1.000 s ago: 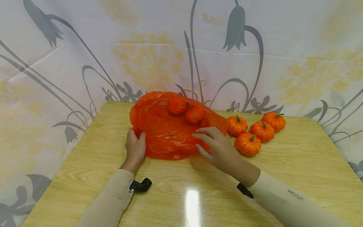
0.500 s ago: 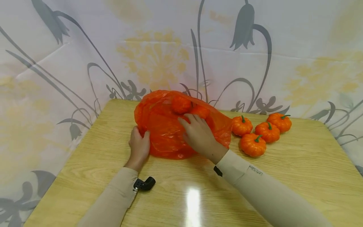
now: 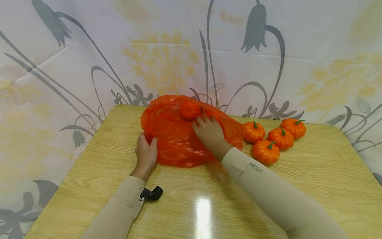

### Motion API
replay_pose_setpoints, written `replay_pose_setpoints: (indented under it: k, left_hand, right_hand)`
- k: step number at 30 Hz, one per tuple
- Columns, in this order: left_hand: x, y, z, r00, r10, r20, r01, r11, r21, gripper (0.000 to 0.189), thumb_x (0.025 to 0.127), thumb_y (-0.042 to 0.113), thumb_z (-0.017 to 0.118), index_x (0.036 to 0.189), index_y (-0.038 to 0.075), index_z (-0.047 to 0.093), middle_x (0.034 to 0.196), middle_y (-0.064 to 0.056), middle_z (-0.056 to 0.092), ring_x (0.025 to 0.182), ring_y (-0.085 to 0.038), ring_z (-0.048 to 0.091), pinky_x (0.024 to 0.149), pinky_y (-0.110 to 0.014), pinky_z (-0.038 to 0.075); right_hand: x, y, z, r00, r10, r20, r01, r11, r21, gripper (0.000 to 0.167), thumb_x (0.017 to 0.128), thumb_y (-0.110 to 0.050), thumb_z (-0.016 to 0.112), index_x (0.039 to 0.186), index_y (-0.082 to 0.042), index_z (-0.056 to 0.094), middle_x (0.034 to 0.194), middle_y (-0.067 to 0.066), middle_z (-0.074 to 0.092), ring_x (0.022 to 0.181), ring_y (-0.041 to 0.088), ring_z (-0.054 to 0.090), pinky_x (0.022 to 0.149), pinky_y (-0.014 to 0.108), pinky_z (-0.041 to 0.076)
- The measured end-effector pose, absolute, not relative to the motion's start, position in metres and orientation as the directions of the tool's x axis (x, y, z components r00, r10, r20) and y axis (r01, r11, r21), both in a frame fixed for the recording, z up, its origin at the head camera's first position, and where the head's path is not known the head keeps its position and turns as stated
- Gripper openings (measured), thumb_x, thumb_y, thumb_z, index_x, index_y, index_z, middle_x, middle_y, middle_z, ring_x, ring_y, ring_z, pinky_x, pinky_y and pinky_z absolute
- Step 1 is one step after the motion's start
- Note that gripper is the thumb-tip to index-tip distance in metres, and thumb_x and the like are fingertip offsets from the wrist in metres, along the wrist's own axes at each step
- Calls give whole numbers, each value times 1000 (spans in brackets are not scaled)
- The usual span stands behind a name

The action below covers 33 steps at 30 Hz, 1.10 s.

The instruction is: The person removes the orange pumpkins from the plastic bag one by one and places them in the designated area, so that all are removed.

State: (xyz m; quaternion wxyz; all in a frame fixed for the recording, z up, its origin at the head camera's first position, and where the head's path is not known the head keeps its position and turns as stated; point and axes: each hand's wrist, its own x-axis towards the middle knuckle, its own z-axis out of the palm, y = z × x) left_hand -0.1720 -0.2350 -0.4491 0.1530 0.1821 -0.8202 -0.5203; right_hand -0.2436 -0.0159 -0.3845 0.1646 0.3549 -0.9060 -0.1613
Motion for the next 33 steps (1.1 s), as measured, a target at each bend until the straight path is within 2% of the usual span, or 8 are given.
replay_pose_setpoints:
  k: [5,8,10,14,21,24,28,33]
  left_hand:
    - [-172,-235,-449,-887,-456,69,-136,402,906,34,99,22,49,124,-1,47,123,-19,51,117,-36,44,104,-51,25]
    - [-172,-234,-449,-885,-458,78,-130,406,904,34,98,21,50,123,-1,47,122,-19,52,117,-36,45,104,-51,24]
    - [-173,-234,-449,-886,-457,77,-129,402,906,34,98,22,50,123,-1,48,123,-19,52,117,-36,45,105,-51,25]
    - [-173,-234,-448,-889,-453,70,-134,402,906,35,99,23,49,125,-1,47,125,-18,51,118,-36,44,105,-52,25]
    - [-172,-235,-448,-891,-450,63,-139,402,905,37,99,23,48,127,-1,46,127,-18,50,122,-36,43,107,-53,23]
    - [-173,-235,-449,-890,-452,64,-139,403,905,36,99,23,49,126,-1,46,126,-19,50,120,-36,44,106,-52,24]
    - [-173,-235,-449,-889,-453,66,-141,408,902,36,99,23,49,125,-1,46,125,-18,50,120,-36,44,106,-52,24]
    - [-173,-235,-449,-890,-452,66,-142,411,901,36,99,23,48,126,-1,46,125,-18,50,120,-36,44,105,-52,23]
  right_hand:
    - [-250,-16,-384,-765,-637,90,-561,729,394,43,92,-2,65,134,-15,61,142,13,53,129,38,49,107,50,45]
    - [-253,-12,-384,-813,-579,67,-545,796,261,50,92,-1,64,139,-17,56,146,12,48,128,39,46,106,52,45]
    - [-255,-8,-383,-849,-526,48,-517,847,121,51,93,-2,62,141,-17,52,140,12,52,123,37,50,100,51,50]
    - [-257,-1,-378,-899,-438,0,-435,893,-114,48,98,-8,53,145,-15,43,110,12,65,99,33,64,79,47,57]
    - [-261,5,-373,-930,-366,-41,-337,891,-304,60,95,-15,62,149,-8,37,105,16,65,95,33,62,85,46,54]
    - [-263,8,-374,-935,-352,-48,-317,887,-336,61,95,-18,63,149,-9,35,96,13,64,84,31,60,74,44,55]
    - [-266,11,-379,-930,-368,5,-351,883,-311,65,94,-21,67,149,-12,34,105,14,65,89,32,62,78,47,57]
    - [-266,11,-384,-911,-406,69,-409,869,-279,65,91,-23,72,146,-14,37,104,13,67,87,32,66,77,49,59]
